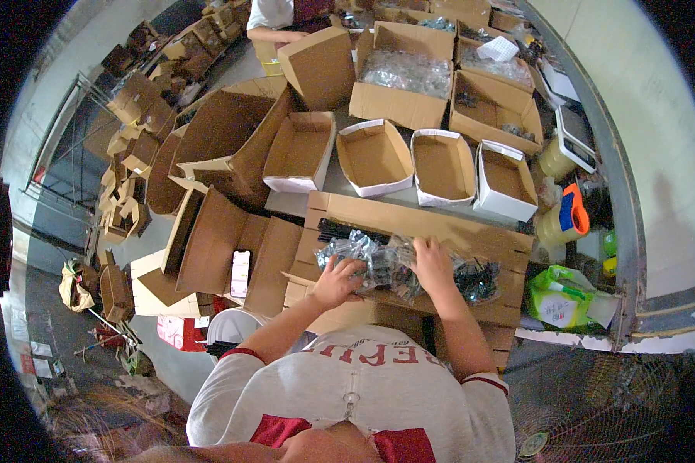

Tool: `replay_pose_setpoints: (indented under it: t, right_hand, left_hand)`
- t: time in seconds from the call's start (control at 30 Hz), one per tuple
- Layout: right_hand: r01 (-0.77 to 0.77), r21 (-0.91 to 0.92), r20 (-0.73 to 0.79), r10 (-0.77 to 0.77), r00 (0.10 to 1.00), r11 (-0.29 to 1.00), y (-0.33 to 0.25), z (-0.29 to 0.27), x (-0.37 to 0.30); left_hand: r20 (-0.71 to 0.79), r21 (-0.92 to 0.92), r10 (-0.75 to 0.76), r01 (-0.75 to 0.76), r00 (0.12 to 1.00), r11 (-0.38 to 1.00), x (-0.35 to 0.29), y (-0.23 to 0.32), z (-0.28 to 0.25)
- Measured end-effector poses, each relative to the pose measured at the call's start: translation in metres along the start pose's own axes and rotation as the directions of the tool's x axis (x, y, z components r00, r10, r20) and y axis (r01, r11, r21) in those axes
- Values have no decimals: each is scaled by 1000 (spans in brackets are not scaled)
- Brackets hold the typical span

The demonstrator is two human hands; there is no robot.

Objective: Packaging metal rails and associated hardware into cardboard boxes and sealing them with tape.

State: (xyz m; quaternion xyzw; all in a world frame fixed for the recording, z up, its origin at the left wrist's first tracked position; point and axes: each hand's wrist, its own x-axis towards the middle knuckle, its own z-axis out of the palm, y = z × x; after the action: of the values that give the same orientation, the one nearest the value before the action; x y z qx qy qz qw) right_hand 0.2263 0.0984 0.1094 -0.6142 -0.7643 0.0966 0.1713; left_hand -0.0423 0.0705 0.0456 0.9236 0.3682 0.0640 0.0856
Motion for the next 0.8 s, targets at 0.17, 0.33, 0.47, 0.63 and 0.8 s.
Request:
replay_pose_setpoints:
  t: [0.17, 0.33, 0.47, 0.63, 0.8]
  right_hand:
    - [220, -220, 268, -158, 950, 950, -2, 42, -7]
    - [-7, 147, 469, -63, 881, 989, 32, 19, 26]
    - [-283, -161, 267, 317, 910, 946, 68, 15, 54]
    - [-284, -244, 273, 347, 897, 927, 80, 24, 39]
    - [-149, -229, 205, 197, 959, 962, 48, -19, 8]
  left_hand:
    - [-75, 23, -82, 84, 994, 996, 22, -6, -15]
    - [-152, 197, 74, -43, 986, 980, 3, 27, -15]
    - [18, 302, 190, -187, 982, 935, -6, 40, 23]
    - [-14, 211, -12, 14, 1000, 977, 31, 37, 18]
    - [94, 118, 136, -147, 986, 982, 56, 24, -1]
